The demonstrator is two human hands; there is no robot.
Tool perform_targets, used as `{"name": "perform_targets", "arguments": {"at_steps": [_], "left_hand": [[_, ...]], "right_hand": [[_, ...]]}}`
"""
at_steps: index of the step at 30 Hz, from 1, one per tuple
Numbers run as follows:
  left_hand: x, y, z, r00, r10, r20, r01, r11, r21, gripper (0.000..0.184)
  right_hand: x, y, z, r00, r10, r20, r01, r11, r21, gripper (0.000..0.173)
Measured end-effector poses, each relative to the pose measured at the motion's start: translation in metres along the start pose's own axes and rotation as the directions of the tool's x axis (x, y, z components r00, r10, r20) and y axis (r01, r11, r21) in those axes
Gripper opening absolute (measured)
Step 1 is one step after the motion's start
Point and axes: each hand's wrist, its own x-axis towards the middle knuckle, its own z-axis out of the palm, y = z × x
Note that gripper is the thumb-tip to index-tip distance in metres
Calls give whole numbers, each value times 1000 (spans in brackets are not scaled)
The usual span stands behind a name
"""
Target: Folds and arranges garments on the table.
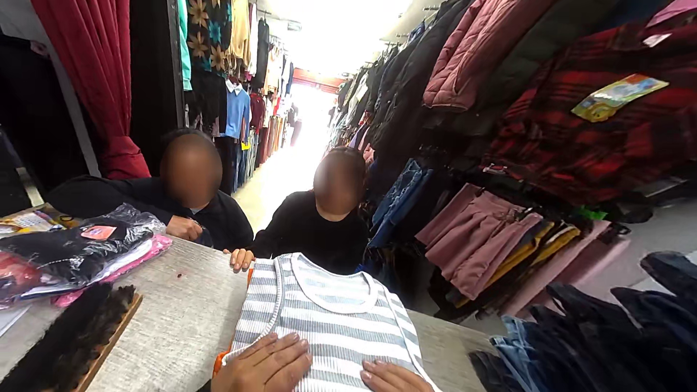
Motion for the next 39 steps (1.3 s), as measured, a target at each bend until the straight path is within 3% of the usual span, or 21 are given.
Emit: {"name": "perform_targets", "arguments": {"at_steps": [17, 32, 39], "left_hand": [[0, -6, -1, 994, 109, -31, -109, 994, 1, 21], [2, -12, -7, 997, 83, 0, -82, 984, -161, 21], [2, -9, -11, 997, 79, -3, -79, 991, -106, 22]], "right_hand": [[4, 0, -4, 999, -24, 47, 29, 995, -93, 28], [5, -6, 1, 1000, -9, 2, 9, 994, -113, 34], [5, -5, 5, 999, -28, -23, 25, 993, -111, 34]]}}
